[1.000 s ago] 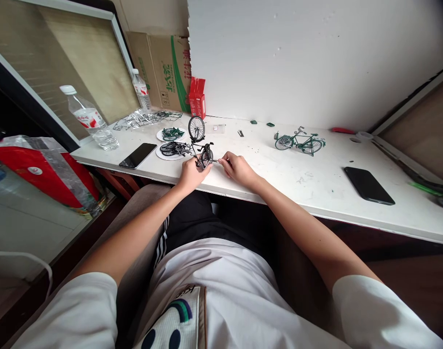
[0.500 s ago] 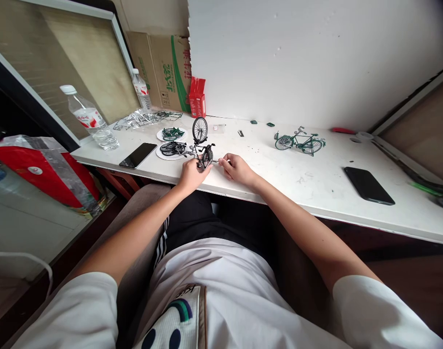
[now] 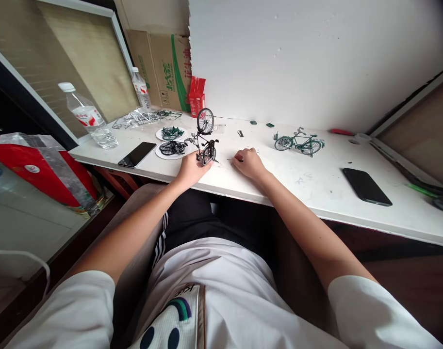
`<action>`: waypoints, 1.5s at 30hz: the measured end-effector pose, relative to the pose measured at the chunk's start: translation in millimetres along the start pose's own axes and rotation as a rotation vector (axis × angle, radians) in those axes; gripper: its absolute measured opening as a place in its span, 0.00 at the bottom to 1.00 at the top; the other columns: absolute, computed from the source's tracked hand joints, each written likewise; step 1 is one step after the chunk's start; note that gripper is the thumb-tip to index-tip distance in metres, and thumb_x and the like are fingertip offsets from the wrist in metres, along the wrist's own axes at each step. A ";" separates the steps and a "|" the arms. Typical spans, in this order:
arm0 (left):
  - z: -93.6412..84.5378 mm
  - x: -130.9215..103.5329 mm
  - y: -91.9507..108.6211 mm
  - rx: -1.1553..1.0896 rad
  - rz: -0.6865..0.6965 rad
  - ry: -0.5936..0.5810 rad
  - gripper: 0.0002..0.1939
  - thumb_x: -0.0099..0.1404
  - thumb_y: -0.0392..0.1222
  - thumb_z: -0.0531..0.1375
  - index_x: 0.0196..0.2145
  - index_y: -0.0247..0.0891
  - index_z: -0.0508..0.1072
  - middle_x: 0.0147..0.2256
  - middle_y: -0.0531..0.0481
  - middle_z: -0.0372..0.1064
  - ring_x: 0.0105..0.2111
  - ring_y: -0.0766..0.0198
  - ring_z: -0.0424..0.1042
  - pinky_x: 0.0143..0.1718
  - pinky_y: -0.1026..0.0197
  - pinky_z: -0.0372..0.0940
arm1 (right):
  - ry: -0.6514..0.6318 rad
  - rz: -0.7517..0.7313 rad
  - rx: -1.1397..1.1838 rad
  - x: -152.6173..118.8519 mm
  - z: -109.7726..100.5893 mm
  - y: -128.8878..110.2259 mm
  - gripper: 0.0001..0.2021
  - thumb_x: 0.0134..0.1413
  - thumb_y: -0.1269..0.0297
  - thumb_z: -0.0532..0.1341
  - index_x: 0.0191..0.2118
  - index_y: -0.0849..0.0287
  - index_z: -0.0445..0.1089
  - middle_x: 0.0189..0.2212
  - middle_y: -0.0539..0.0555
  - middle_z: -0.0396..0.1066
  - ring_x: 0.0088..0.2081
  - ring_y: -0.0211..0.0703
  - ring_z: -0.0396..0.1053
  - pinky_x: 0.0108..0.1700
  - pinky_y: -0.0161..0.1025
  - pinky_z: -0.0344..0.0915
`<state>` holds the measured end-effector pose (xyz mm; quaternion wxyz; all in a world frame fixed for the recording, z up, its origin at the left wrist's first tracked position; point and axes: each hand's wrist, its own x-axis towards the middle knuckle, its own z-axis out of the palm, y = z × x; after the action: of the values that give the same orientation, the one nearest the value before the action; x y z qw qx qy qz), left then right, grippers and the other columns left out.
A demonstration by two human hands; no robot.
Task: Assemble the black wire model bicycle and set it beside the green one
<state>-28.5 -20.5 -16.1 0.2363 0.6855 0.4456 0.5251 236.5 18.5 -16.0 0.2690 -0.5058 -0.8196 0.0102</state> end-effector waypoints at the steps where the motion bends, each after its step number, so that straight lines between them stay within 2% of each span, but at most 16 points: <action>1: 0.9 -0.7 3.1 0.010 0.003 -0.007 0.13 0.60 0.43 0.73 0.41 0.37 0.79 0.37 0.43 0.84 0.33 0.56 0.81 0.38 0.58 0.77 | 0.010 0.042 -0.011 -0.3 0.9 -2.0 0.14 0.71 0.56 0.61 0.37 0.60 0.76 0.37 0.66 0.77 0.44 0.60 0.70 0.54 0.59 0.68; 4: 4.4 -4.0 12.4 -0.001 0.000 -0.048 0.13 0.62 0.43 0.72 0.42 0.37 0.79 0.39 0.43 0.84 0.33 0.56 0.82 0.40 0.56 0.78 | 0.103 0.071 0.034 -1.6 -5.4 -18.3 0.15 0.74 0.54 0.57 0.44 0.59 0.75 0.45 0.68 0.77 0.49 0.64 0.69 0.54 0.60 0.68; 7: 6.6 -7.8 20.8 -0.010 0.005 -0.061 0.12 0.62 0.42 0.72 0.42 0.38 0.78 0.39 0.44 0.83 0.34 0.56 0.82 0.41 0.56 0.78 | 0.237 -0.037 0.161 -4.1 -19.8 -37.9 0.22 0.81 0.52 0.44 0.49 0.56 0.72 0.47 0.66 0.76 0.49 0.60 0.69 0.57 0.57 0.67; 8: 6.8 -8.8 23.3 -0.003 0.008 -0.056 0.12 0.62 0.41 0.72 0.42 0.38 0.77 0.38 0.44 0.83 0.34 0.56 0.82 0.40 0.56 0.77 | 0.248 -0.080 0.187 -5.1 -24.0 -43.1 0.23 0.81 0.50 0.43 0.50 0.56 0.71 0.48 0.65 0.75 0.49 0.59 0.69 0.57 0.57 0.67; 11: 6.3 -10.7 29.9 0.010 0.003 -0.045 0.13 0.61 0.40 0.72 0.42 0.39 0.76 0.37 0.46 0.83 0.35 0.56 0.81 0.39 0.57 0.76 | 0.215 -0.140 0.258 -7.6 -29.4 -53.3 0.24 0.79 0.41 0.47 0.55 0.55 0.70 0.46 0.63 0.74 0.49 0.57 0.70 0.55 0.54 0.68; 15: 5.5 -11.9 38.5 -0.037 -0.025 -0.066 0.14 0.61 0.39 0.72 0.44 0.39 0.76 0.38 0.45 0.83 0.35 0.56 0.82 0.40 0.57 0.76 | 0.207 -0.005 0.529 -6.2 -24.5 -59.8 0.35 0.68 0.29 0.58 0.63 0.54 0.65 0.47 0.60 0.73 0.46 0.52 0.72 0.48 0.47 0.72; 18: 4.7 -13.4 45.7 -0.039 -0.002 -0.077 0.18 0.61 0.38 0.72 0.47 0.40 0.74 0.39 0.46 0.82 0.36 0.57 0.82 0.40 0.58 0.75 | 0.021 0.008 0.792 -4.3 -25.9 -63.8 0.38 0.61 0.25 0.63 0.57 0.55 0.72 0.49 0.59 0.75 0.47 0.51 0.74 0.45 0.43 0.73; 20: 3.7 -14.6 49.6 -0.022 0.015 -0.088 0.22 0.59 0.37 0.72 0.49 0.40 0.72 0.39 0.47 0.82 0.36 0.57 0.81 0.39 0.59 0.75 | -0.103 -0.017 0.930 -4.5 -30.1 -66.7 0.34 0.58 0.28 0.67 0.49 0.57 0.76 0.45 0.58 0.78 0.46 0.50 0.75 0.47 0.43 0.73; 22: 2.8 -15.2 51.4 -0.016 0.022 -0.106 0.25 0.59 0.37 0.73 0.51 0.41 0.70 0.38 0.49 0.81 0.35 0.58 0.81 0.38 0.60 0.74 | -0.145 -0.022 1.022 -5.5 -33.9 -69.4 0.30 0.56 0.32 0.71 0.44 0.58 0.79 0.42 0.56 0.80 0.45 0.50 0.76 0.49 0.44 0.73; 29: 0.7 -9.8 45.4 -0.101 0.019 -0.111 0.30 0.61 0.40 0.74 0.56 0.42 0.67 0.42 0.47 0.82 0.34 0.63 0.80 0.37 0.63 0.72 | -0.052 0.058 1.121 -5.5 -34.7 -71.4 0.29 0.48 0.36 0.78 0.42 0.57 0.81 0.42 0.56 0.83 0.47 0.52 0.78 0.53 0.48 0.74; 32: -0.7 -7.2 46.1 -0.119 0.023 -0.104 0.24 0.62 0.43 0.74 0.53 0.39 0.72 0.42 0.44 0.83 0.35 0.62 0.80 0.37 0.63 0.72 | -0.010 0.069 1.147 -4.7 -33.3 -70.6 0.29 0.48 0.36 0.78 0.43 0.56 0.81 0.44 0.57 0.83 0.48 0.53 0.78 0.53 0.48 0.74; 37: -2.7 -7.0 53.9 -0.164 0.041 -0.059 0.17 0.63 0.47 0.74 0.45 0.36 0.79 0.41 0.42 0.84 0.40 0.57 0.83 0.41 0.60 0.75 | 0.094 0.098 1.166 -1.3 -28.3 -67.3 0.29 0.45 0.35 0.79 0.41 0.55 0.81 0.43 0.55 0.82 0.46 0.50 0.76 0.48 0.45 0.74; 41: -3.8 -8.4 58.1 -0.175 0.107 0.000 0.16 0.66 0.50 0.72 0.46 0.37 0.82 0.44 0.41 0.85 0.40 0.57 0.84 0.47 0.56 0.77 | 0.162 0.102 1.174 2.4 -24.3 -61.4 0.26 0.48 0.37 0.79 0.40 0.54 0.81 0.41 0.53 0.81 0.40 0.44 0.73 0.42 0.41 0.71; 45: -4.3 -9.4 58.1 -0.134 0.164 0.053 0.18 0.68 0.52 0.71 0.49 0.39 0.84 0.47 0.41 0.85 0.42 0.56 0.84 0.50 0.55 0.78 | 0.158 0.111 1.163 2.9 -24.0 -59.4 0.25 0.48 0.38 0.78 0.41 0.53 0.81 0.43 0.53 0.81 0.40 0.44 0.72 0.41 0.41 0.71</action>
<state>-11.9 -57.8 26.5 0.2256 0.6882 0.3581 0.5892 197.5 -14.2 23.0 0.5616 -0.3167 -0.6292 0.4341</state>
